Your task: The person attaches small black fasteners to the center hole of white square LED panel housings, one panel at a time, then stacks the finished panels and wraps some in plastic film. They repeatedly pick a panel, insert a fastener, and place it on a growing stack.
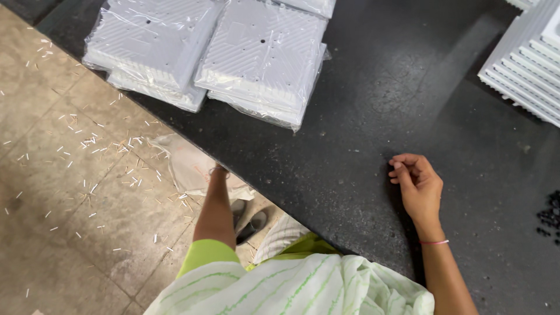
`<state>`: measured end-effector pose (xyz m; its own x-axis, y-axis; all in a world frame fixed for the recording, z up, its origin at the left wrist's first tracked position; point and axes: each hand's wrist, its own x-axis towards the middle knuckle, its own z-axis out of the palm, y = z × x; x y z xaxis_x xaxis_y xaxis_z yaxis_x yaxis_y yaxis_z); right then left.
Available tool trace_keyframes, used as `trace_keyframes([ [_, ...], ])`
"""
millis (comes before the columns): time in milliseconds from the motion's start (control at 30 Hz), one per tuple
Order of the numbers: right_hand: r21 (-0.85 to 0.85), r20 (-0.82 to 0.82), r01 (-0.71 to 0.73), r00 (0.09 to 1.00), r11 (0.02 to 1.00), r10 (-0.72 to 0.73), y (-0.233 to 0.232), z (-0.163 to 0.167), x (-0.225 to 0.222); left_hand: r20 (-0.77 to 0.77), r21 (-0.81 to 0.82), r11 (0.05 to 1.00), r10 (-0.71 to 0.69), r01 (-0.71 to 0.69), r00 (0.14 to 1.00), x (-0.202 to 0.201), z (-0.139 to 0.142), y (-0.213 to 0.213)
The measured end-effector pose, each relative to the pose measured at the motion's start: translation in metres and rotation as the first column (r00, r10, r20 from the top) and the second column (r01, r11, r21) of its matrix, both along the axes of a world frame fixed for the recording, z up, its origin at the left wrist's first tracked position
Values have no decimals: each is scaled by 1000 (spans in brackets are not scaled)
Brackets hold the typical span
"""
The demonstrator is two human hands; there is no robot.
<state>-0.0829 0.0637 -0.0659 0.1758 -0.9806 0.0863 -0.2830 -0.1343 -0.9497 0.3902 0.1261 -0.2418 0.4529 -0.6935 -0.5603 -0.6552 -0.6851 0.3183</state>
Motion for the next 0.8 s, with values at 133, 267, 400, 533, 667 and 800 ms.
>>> trace_keyframes([
  [133, 4, -3, -8, 1000, 1000, 8, 3, 2, -4, -75, -171, 979, 103, -115, 992, 9, 12, 27],
  [267, -10, 2, -38, 999, 999, 38, 6, 3, -10, -134, -670, 610, 461, -423, 877, -4, 25, 67],
  [400, 17, 26, -59, 998, 998, 59, 5, 2, -17, -279, -910, 32, 692, -414, 666, -41, 67, 97],
  [533, 121, 86, -146, 987, 982, 136, -4, 5, -32, -391, -917, -129, 482, -377, 784, -84, 130, 89],
  [667, 219, 194, -238, 961, 946, 197, -12, 7, -50, -828, -534, -34, -181, -845, 531, -121, 181, 44],
  [800, 127, 174, -231, 963, 965, 208, -2, 0, -60, -900, -351, 23, -285, -936, 330, -139, 195, 6],
])
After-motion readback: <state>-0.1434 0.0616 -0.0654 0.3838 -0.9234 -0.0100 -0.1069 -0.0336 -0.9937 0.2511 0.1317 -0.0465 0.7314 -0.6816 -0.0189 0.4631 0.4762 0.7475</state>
